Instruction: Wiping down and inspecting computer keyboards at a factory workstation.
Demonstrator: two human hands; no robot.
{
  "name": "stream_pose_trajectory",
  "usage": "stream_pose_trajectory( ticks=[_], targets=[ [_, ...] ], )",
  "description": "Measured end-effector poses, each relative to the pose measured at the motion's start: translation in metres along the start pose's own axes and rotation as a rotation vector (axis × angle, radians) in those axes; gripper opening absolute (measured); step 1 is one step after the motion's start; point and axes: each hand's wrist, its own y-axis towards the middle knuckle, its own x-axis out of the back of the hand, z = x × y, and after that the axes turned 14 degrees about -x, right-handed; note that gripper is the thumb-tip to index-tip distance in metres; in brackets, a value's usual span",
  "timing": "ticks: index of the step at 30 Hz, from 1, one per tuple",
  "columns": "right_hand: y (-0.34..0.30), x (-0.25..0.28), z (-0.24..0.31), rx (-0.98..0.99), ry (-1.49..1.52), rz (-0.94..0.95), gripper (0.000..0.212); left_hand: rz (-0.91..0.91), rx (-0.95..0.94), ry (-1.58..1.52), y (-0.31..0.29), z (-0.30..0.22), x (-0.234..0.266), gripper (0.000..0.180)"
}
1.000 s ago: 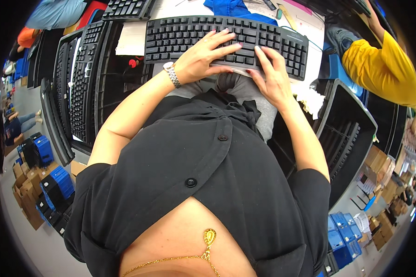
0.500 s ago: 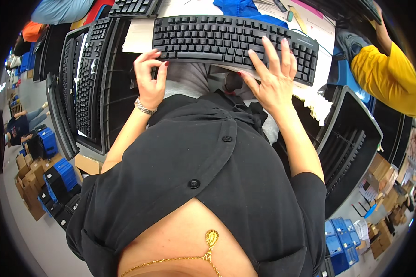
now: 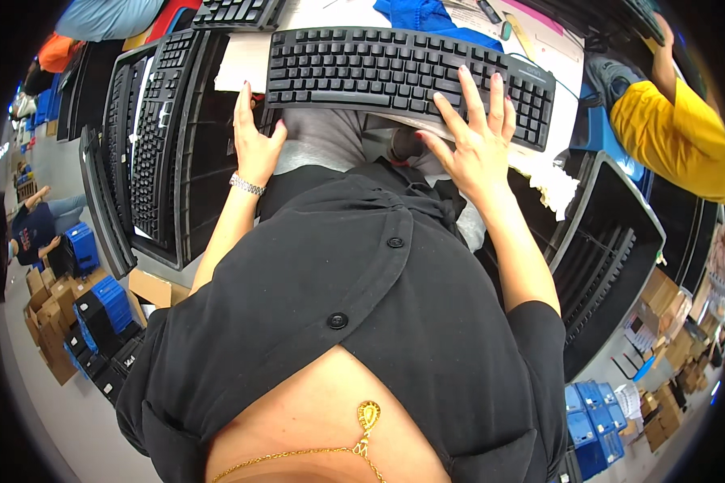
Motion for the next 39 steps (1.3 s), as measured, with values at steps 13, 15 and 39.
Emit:
stream_pose_trajectory(
  ticks=[13,15,39],
  targets=[
    [0.001,0.012,-0.022,-0.019,0.058,-0.011,0.050,-0.058,-0.137,0.015,0.018,0.006,-0.014,0.115],
    [0.011,0.013,-0.040,-0.074,0.103,-0.124,0.054,-0.058,-0.147,0.017,0.020,0.011,-0.014,0.115],
    [0.053,0.079,-0.104,-0.867,0.587,-0.210,0.054,-0.262,-0.158,-0.130,0.059,-0.005,0.033,0.106]
  ],
)
